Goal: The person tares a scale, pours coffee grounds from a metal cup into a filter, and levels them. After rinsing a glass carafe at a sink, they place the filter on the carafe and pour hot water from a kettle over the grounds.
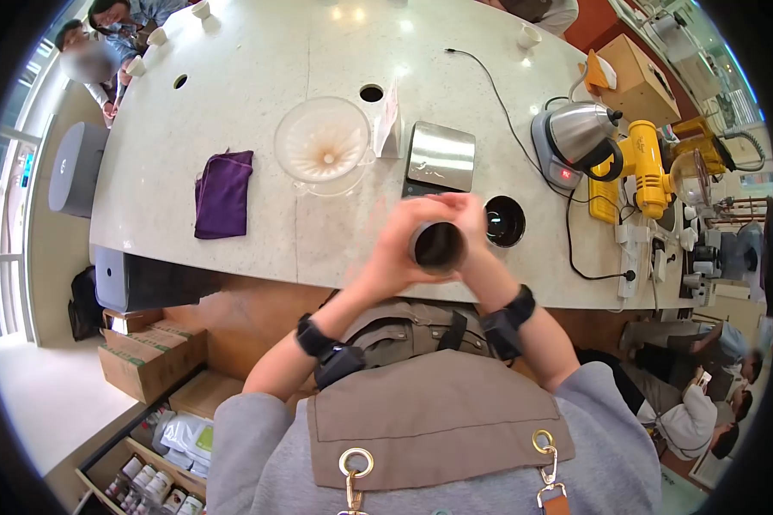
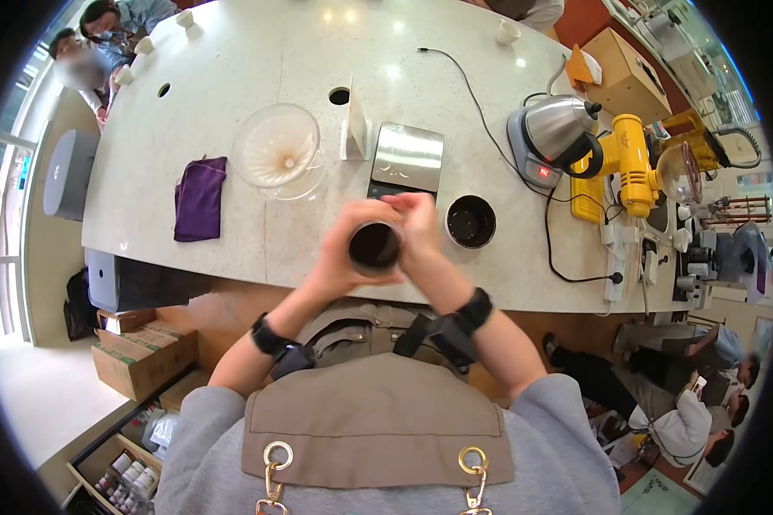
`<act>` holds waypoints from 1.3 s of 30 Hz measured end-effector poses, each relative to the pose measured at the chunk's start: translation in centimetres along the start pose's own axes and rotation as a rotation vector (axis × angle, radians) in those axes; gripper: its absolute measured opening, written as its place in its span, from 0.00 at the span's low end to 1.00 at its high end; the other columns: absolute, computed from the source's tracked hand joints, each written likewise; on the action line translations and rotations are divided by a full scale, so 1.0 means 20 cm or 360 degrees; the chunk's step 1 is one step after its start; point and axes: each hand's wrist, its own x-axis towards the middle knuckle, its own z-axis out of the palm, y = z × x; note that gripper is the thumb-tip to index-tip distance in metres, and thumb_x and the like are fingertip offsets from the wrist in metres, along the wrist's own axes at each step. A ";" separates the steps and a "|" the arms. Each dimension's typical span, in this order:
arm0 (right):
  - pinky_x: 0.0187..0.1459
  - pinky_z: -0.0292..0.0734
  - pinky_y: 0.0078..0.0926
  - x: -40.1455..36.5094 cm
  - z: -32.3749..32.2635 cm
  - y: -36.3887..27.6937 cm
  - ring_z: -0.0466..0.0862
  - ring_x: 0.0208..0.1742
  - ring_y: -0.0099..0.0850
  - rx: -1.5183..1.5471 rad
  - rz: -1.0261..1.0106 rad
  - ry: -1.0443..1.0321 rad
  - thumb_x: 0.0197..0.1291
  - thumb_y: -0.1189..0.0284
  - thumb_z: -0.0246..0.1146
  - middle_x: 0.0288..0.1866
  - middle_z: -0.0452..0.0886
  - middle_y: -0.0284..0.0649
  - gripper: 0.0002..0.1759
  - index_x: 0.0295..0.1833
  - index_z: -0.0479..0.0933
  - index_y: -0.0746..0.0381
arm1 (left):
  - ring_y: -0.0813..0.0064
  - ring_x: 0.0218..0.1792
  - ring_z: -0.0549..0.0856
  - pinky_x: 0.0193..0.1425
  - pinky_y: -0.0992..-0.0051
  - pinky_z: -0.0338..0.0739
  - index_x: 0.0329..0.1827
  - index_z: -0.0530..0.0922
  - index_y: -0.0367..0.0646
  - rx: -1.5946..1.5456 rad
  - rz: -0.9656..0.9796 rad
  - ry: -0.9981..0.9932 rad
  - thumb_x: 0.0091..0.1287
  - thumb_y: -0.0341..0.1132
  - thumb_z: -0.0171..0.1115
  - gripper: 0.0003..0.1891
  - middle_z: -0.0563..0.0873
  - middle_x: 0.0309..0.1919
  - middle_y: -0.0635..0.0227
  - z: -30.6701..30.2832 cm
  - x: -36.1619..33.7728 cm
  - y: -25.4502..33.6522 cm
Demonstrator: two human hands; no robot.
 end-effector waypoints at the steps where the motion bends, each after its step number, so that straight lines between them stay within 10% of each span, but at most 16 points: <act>1: 0.47 0.75 0.34 0.05 -0.01 0.06 0.80 0.42 0.33 -0.0034 0.0006 -0.0186 0.65 0.62 0.46 0.44 0.83 0.43 0.17 0.42 0.75 0.63 | 0.61 0.59 0.78 0.64 0.63 0.72 0.56 0.74 0.42 -0.0024 -0.0027 0.0018 0.41 0.34 0.85 0.37 0.81 0.53 0.61 0.00 0.00 -0.01; 4: 0.48 0.75 0.35 0.06 -0.01 0.04 0.80 0.43 0.34 0.0074 0.0133 -0.0452 0.64 0.63 0.48 0.41 0.82 0.43 0.16 0.42 0.75 0.63 | 0.62 0.58 0.78 0.65 0.63 0.71 0.56 0.74 0.43 -0.0121 -0.0049 0.0065 0.42 0.34 0.85 0.36 0.81 0.52 0.62 -0.05 0.01 -0.01; 6: 0.46 0.78 0.30 -0.03 0.02 -0.03 0.82 0.38 0.34 0.0040 -0.0013 0.0114 0.64 0.65 0.48 0.36 0.82 0.44 0.15 0.40 0.75 0.65 | 0.62 0.58 0.78 0.64 0.63 0.71 0.55 0.74 0.43 -0.0196 -0.0051 0.0080 0.42 0.34 0.84 0.36 0.81 0.52 0.63 -0.04 0.01 0.01; 8: 0.47 0.77 0.33 0.10 -0.05 0.06 0.81 0.39 0.36 -0.0107 0.0017 -0.0271 0.62 0.62 0.51 0.37 0.81 0.44 0.16 0.42 0.74 0.64 | 0.62 0.58 0.78 0.65 0.63 0.72 0.56 0.74 0.43 0.0149 0.0056 0.0109 0.42 0.34 0.84 0.36 0.81 0.53 0.62 0.05 0.02 0.01; 13: 0.44 0.80 0.33 0.08 -0.10 0.04 0.83 0.39 0.35 0.0244 0.0073 0.0206 0.61 0.64 0.49 0.38 0.82 0.44 0.14 0.40 0.74 0.63 | 0.58 0.58 0.77 0.64 0.63 0.70 0.56 0.73 0.43 -0.0081 -0.0047 0.0108 0.43 0.33 0.83 0.36 0.79 0.55 0.60 0.03 0.02 -0.01; 14: 0.42 0.82 0.33 0.07 -0.11 0.06 0.84 0.38 0.35 0.0056 0.0050 -0.0387 0.60 0.62 0.49 0.36 0.83 0.45 0.16 0.38 0.75 0.64 | 0.59 0.58 0.77 0.64 0.63 0.70 0.57 0.73 0.42 0.0059 0.0017 0.0152 0.43 0.32 0.83 0.36 0.79 0.54 0.61 0.12 0.02 0.00; 26: 0.38 0.87 0.38 -0.09 -0.14 0.00 0.86 0.42 0.38 -0.0149 0.0593 -0.0736 0.69 0.56 0.44 0.48 0.82 0.46 0.24 0.54 0.73 0.64 | 0.56 0.65 0.67 0.64 0.62 0.70 0.56 0.74 0.46 -0.0301 -0.0177 -0.0825 0.36 0.32 0.77 0.37 0.67 0.60 0.58 -0.04 0.06 -0.01; 31: 0.66 0.71 0.49 -0.04 -0.18 -0.06 0.77 0.63 0.41 0.0254 0.1032 -0.1122 0.73 0.54 0.39 0.63 0.76 0.45 0.27 0.66 0.67 0.59 | 0.72 0.47 0.82 0.57 0.71 0.76 0.51 0.76 0.42 -0.0416 -0.0411 -0.0422 0.39 0.28 0.77 0.31 0.82 0.45 0.65 -0.08 0.07 -0.01; 36: 0.63 0.65 0.59 0.14 -0.17 0.15 0.75 0.62 0.42 -0.0077 0.0034 -0.0526 0.67 0.55 0.45 0.63 0.73 0.47 0.23 0.59 0.68 0.58 | 0.65 0.56 0.80 0.63 0.68 0.73 0.54 0.76 0.38 -0.0175 0.0034 -0.0168 0.44 0.28 0.78 0.31 0.82 0.51 0.60 0.02 0.08 -0.06; 39: 0.57 0.72 0.45 0.06 -0.09 0.04 0.79 0.53 0.38 0.0261 0.0433 -0.0124 0.65 0.57 0.47 0.52 0.78 0.44 0.21 0.52 0.72 0.62 | 0.64 0.55 0.80 0.63 0.66 0.73 0.53 0.77 0.40 -0.0189 -0.0098 -0.0107 0.43 0.30 0.79 0.31 0.82 0.51 0.60 0.00 0.08 -0.06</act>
